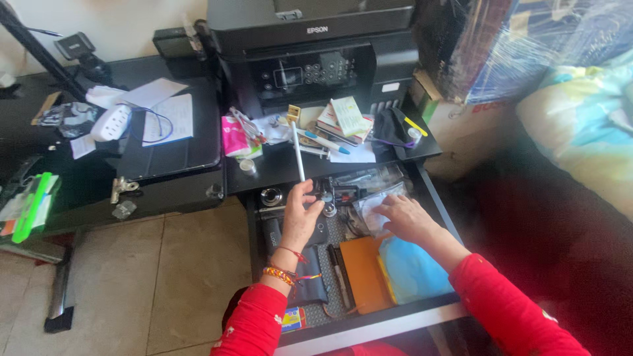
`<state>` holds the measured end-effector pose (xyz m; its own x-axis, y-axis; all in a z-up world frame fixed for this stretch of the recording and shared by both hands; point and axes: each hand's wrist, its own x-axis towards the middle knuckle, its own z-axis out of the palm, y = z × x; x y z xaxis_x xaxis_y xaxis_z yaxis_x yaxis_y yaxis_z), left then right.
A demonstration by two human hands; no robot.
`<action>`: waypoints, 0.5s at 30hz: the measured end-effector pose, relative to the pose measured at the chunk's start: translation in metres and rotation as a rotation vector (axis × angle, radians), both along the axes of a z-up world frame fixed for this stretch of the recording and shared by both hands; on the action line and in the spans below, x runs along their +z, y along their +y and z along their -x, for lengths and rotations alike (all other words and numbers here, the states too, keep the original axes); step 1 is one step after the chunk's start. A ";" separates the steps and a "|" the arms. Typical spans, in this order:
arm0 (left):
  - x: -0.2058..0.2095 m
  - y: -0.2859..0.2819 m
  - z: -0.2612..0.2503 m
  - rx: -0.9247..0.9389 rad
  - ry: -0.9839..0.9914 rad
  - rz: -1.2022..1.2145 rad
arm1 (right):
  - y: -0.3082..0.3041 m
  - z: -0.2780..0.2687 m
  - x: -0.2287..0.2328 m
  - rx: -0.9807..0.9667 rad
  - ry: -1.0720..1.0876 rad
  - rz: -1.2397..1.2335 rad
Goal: The person organizes items within a desk drawer, handling a black object, a wallet, various papers, and a small pink pouch.
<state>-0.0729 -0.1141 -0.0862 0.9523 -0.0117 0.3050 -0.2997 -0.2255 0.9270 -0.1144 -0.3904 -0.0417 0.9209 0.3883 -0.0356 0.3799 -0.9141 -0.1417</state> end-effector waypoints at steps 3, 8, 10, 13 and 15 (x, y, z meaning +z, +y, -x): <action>-0.009 0.002 -0.002 0.029 0.014 0.037 | 0.003 0.000 0.005 -0.012 0.016 0.030; -0.016 0.005 -0.011 0.096 0.135 0.341 | 0.024 0.006 0.021 0.039 -0.056 -0.257; -0.014 0.005 -0.014 0.106 0.203 0.448 | 0.037 0.015 0.027 0.023 -0.038 -0.349; -0.008 0.005 -0.022 0.062 0.335 0.614 | 0.055 0.020 0.029 -0.024 0.017 -0.505; -0.005 0.005 -0.027 0.012 0.401 0.671 | 0.061 0.022 0.022 -0.054 0.055 -0.568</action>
<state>-0.0457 -0.1089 -0.0915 0.9901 0.0645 -0.1248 0.0864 0.4208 0.9030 -0.1366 -0.3296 -0.0196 0.9425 0.3133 0.1164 0.3132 -0.7063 -0.6349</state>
